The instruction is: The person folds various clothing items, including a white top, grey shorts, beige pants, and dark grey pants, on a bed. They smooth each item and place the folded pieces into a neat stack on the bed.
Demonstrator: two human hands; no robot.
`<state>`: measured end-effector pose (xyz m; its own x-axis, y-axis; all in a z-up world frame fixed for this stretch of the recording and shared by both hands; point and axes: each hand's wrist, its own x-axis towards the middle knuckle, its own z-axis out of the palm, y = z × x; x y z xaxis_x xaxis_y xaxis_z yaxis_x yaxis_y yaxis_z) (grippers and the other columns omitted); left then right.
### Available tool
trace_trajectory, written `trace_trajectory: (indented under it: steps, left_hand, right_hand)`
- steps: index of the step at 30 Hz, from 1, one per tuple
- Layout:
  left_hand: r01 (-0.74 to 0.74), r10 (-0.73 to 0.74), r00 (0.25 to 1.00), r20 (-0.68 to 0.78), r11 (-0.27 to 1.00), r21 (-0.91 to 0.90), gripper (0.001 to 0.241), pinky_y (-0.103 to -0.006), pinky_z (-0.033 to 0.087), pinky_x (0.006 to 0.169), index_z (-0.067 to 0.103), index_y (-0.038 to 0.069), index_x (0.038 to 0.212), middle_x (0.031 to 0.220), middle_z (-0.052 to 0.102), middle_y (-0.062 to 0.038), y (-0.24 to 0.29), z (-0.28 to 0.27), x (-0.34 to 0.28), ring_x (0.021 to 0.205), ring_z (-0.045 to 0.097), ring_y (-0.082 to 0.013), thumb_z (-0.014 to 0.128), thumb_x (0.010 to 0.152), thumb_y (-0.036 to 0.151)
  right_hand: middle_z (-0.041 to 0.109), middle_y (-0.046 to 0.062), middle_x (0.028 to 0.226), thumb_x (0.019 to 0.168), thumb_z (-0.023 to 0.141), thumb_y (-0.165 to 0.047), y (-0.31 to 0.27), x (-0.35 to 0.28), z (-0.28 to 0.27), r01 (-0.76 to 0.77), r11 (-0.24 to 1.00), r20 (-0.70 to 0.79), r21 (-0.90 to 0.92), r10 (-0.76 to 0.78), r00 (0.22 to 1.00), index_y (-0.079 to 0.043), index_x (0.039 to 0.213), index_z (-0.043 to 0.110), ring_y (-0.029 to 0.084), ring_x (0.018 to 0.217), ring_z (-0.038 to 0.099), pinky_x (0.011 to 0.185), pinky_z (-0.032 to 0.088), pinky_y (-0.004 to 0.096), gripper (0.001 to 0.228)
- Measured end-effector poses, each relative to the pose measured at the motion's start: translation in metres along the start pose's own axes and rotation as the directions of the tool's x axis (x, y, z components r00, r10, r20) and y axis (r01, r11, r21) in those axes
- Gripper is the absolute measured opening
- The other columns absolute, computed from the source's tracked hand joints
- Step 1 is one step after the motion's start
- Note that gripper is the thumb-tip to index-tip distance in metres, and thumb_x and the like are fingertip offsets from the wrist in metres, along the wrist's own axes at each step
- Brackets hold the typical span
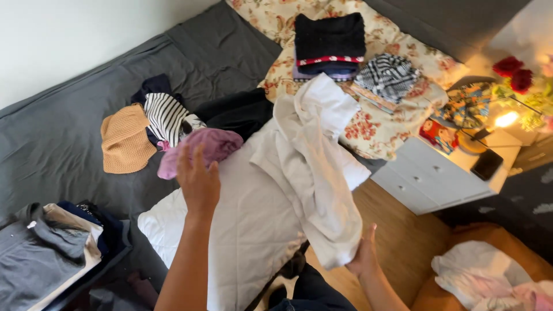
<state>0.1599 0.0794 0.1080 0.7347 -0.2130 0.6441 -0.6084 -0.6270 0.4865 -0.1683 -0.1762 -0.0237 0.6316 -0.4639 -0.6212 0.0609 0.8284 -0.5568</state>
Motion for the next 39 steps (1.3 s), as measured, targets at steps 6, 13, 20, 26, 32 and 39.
trace_trajectory:
  steps: [6,13,20,26,32,39]
  left_hand:
    - [-0.115,-0.126,0.588,0.799,0.965,0.237,0.099,-0.065,0.026,0.116,0.024,0.032,0.157,0.166,0.014,-0.01,0.041,0.046,-0.103,0.153,0.017,-0.0377,0.083,0.078,0.023]
    - [-0.023,-0.017,0.782,0.623,0.998,0.056,0.106,-0.079,0.024,0.108,0.019,0.036,0.16,0.169,0.011,-0.008,0.122,0.055,-0.141,0.154,0.015,-0.0431,0.082,0.077,0.018]
    - [0.039,0.096,0.942,0.322,0.921,-0.388,0.051,-0.0513,0.05,0.092,0.064,0.022,0.129,0.138,0.056,-0.013,0.225,0.075,-0.131,0.122,0.056,-0.0366,0.073,0.081,0.006]
    - [0.145,0.327,0.862,0.388,0.575,-0.805,0.025,-0.0348,0.055,0.073,0.067,0.006,0.116,0.091,0.071,-0.013,0.397,0.073,-0.129,0.082,0.071,-0.0292,0.068,0.091,0.009]
    - [0.206,0.287,0.892,0.35,0.432,-0.878,0.029,-0.0371,0.049,0.081,0.057,0.0,0.128,0.106,0.066,-0.017,0.492,0.087,-0.165,0.093,0.063,-0.0288,0.057,0.107,0.021]
    - [0.21,0.352,0.79,0.502,0.614,-0.761,0.039,-0.0317,0.053,0.076,0.064,0.002,0.115,0.095,0.074,-0.009,0.495,0.039,-0.189,0.083,0.067,-0.0152,0.08,0.091,0.028]
  right_hand:
    - [0.054,0.014,0.148,0.08,0.074,-0.012,0.02,-0.039,0.041,0.172,0.954,-0.086,-0.244,-0.198,0.977,-0.016,0.159,0.027,0.028,0.127,0.059,0.101,0.054,0.045,0.091]
    - [0.067,0.004,0.126,0.087,0.062,0.01,-0.065,-0.146,0.048,0.604,0.796,0.136,-0.044,-0.594,0.793,-0.014,0.141,0.055,0.018,0.107,0.064,0.091,0.057,0.04,0.06]
    - [0.065,0.006,0.123,0.12,0.058,-0.02,-0.177,-0.272,-0.069,0.892,0.324,0.003,0.314,-0.94,0.34,-0.012,0.131,0.058,0.02,0.114,0.064,0.106,0.051,0.034,0.014]
    - [0.065,-0.001,0.14,0.097,0.06,-0.016,-0.227,-0.359,-0.17,0.986,0.123,-0.053,0.112,-0.99,0.129,-0.022,0.14,0.056,0.014,0.135,0.06,0.113,0.051,0.044,0.044]
    - [0.071,0.005,0.12,0.106,0.062,-0.013,-0.246,-0.368,-0.333,0.919,0.31,-0.227,-0.243,-0.939,0.257,-0.01,0.132,0.062,0.019,0.112,0.07,0.093,0.057,0.041,0.026]
    - [0.064,0.01,0.073,0.102,0.072,-0.048,-0.259,-0.391,-0.384,0.188,0.544,-0.495,-0.818,-0.832,0.251,-0.009,0.108,0.075,0.024,0.067,0.057,0.059,0.045,0.043,0.041]
